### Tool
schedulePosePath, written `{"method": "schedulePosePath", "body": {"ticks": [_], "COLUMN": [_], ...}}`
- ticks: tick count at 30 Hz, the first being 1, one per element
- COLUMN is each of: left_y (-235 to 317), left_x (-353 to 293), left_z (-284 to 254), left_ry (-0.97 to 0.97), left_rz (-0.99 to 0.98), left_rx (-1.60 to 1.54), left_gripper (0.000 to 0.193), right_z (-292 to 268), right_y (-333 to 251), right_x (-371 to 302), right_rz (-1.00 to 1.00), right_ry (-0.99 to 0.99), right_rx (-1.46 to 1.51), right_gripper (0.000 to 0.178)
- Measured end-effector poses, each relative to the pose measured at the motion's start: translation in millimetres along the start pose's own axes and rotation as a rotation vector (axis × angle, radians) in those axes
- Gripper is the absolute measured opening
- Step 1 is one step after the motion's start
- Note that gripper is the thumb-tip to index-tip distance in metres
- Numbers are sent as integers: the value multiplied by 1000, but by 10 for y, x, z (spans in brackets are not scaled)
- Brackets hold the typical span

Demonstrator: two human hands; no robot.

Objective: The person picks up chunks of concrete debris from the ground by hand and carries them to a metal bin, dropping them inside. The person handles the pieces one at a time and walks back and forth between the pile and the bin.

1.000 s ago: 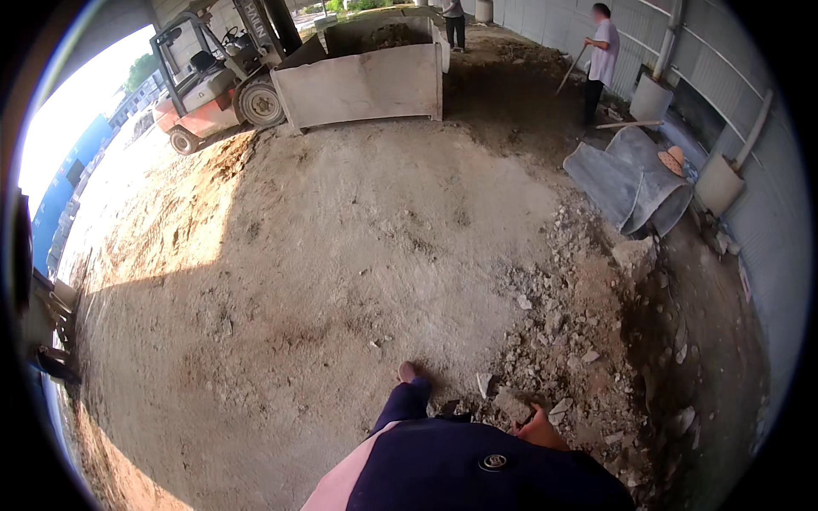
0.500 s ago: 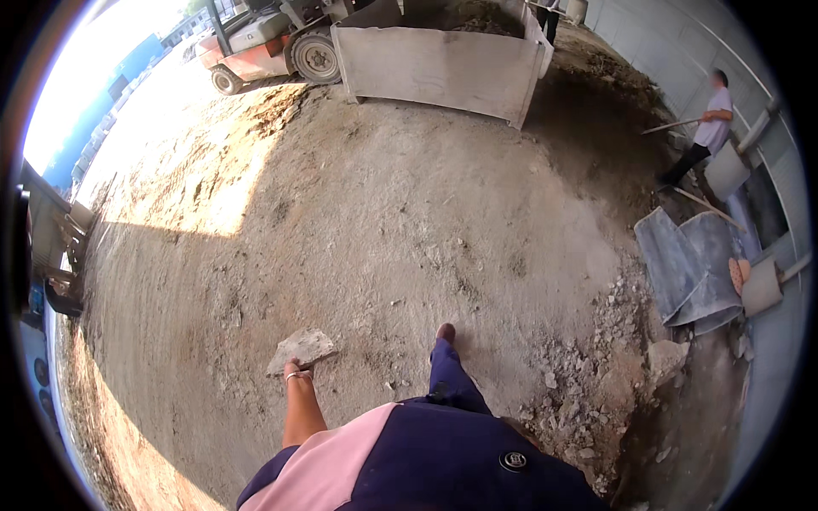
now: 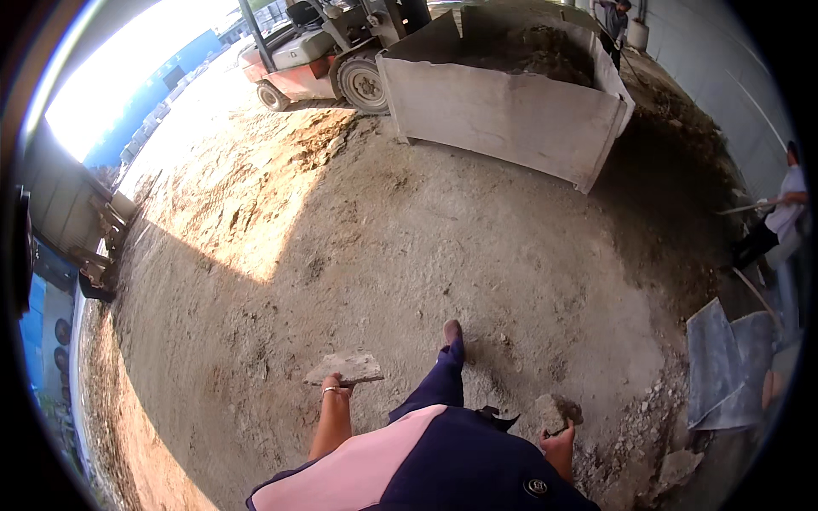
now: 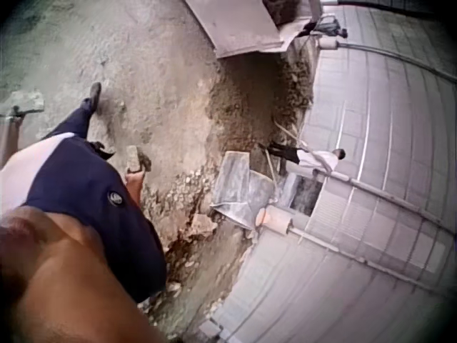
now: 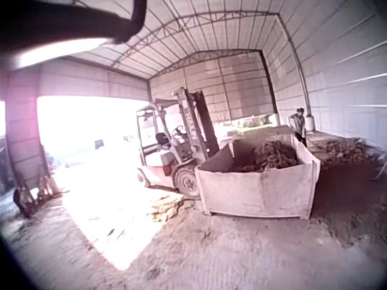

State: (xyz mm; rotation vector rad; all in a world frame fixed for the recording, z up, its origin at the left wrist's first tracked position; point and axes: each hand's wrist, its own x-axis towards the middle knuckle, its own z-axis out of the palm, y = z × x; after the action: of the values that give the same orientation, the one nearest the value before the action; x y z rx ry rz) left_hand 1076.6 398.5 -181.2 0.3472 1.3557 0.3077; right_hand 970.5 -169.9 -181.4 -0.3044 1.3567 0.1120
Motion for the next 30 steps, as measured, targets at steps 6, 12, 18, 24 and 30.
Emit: {"method": "schedulePosePath", "body": {"ticks": [6, 12, 18, 24, 30], "left_y": [-505, -617, -929, -1015, -1034], "left_x": [537, 130, 220, 140, -234], "left_z": [2059, 3496, 4918, 6622, 8640], "left_ry": [84, -67, -153, -294, -724], "left_rz": [51, 68, 6, -11, -28], "left_rx": [90, 182, 342, 355, 143], "left_gripper": [6, 9, 11, 11, 7], "right_z": [2169, 3853, 5201, 6563, 9030], "right_y": [-661, -921, -1224, -1557, -2327], "right_x": [354, 496, 738, 490, 436], "right_rz": [-115, -138, -187, -858, -443], "right_ry": [35, 32, -3, -326, -228], "right_rx": [-302, -643, -868, -1855, -831], "right_gripper": [39, 42, 47, 51, 58]}}
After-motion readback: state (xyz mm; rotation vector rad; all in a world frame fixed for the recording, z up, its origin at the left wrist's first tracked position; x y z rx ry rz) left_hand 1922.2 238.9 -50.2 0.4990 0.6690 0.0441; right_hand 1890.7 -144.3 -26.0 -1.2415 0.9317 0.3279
